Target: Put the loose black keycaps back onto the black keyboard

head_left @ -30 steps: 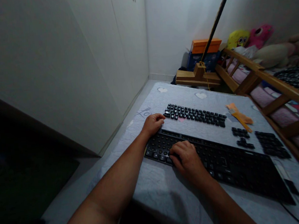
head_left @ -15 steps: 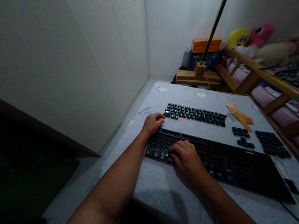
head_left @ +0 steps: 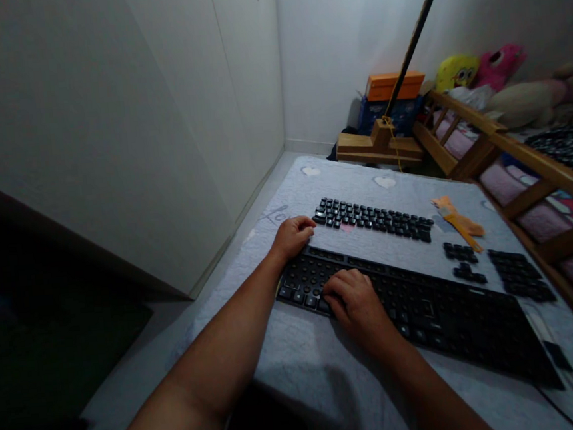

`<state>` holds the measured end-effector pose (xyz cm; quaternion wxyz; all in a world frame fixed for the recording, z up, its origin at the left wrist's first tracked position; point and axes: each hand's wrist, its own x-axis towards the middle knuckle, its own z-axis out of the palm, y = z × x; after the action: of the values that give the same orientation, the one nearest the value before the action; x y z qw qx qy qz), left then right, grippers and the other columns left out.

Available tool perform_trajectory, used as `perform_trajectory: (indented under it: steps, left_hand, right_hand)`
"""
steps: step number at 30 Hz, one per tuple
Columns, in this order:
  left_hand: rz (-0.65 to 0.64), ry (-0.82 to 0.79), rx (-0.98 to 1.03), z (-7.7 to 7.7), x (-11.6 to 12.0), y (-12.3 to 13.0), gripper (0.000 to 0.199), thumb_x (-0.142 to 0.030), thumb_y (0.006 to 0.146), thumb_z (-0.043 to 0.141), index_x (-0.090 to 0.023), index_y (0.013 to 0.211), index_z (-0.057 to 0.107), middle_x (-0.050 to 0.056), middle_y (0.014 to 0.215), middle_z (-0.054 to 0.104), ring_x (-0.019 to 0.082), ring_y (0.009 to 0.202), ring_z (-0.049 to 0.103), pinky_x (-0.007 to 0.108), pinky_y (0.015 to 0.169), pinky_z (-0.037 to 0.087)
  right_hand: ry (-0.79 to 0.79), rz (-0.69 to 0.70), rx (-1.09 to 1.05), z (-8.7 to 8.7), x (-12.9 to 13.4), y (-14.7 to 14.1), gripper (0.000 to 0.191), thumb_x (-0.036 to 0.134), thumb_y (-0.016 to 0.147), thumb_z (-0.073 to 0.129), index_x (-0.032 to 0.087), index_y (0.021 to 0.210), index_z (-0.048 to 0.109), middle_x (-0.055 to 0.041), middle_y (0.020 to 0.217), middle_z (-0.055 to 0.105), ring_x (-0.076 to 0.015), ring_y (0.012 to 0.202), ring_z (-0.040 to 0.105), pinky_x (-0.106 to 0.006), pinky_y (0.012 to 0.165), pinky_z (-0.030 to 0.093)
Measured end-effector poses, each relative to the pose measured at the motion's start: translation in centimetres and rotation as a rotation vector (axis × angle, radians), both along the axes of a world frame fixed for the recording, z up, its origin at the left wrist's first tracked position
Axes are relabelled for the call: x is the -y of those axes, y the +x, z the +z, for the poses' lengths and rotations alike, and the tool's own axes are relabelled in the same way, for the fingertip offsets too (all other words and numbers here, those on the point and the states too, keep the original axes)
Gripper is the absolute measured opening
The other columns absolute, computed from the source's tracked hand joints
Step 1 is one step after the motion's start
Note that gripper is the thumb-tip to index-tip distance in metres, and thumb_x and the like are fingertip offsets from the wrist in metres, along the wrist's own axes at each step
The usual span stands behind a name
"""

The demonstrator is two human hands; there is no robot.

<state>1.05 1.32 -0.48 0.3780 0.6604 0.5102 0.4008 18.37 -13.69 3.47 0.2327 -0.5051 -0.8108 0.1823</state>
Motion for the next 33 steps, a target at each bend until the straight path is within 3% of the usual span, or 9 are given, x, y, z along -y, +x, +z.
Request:
perform_trajectory:
  steps: [16, 33]
  left_hand:
    - [-0.011, 0.019, 0.003, -0.44, -0.28, -0.07, 0.023, -0.025, 0.073, 0.057, -0.016, 0.088, 0.071, 0.002, 0.077, 0.070, 0.016, 0.074, 0.064, 0.026, 0.072, 0.049]
    - [-0.009, 0.010, 0.007, -0.26, -0.15, -0.09, 0.023, -0.025, 0.073, 0.057, -0.016, 0.089, 0.071, 0.001, 0.077, 0.070, 0.015, 0.073, 0.063, 0.025, 0.071, 0.048]
  right_hand:
    - [0.006, -0.002, 0.013, -0.16, -0.12, 0.01, 0.015, 0.008, 0.087, 0.059, 0.021, 0.084, 0.066, -0.0030, 0.090, 0.065, -0.0209, 0.091, 0.051, -0.034, 0.081, 0.035]
    - [0.028, -0.121, 0.125, -0.24, -0.04, -0.53, 0.008, 0.016, 0.088, 0.060, 0.021, 0.088, 0.066, -0.0043, 0.091, 0.063, -0.0220, 0.092, 0.050, -0.035, 0.082, 0.033]
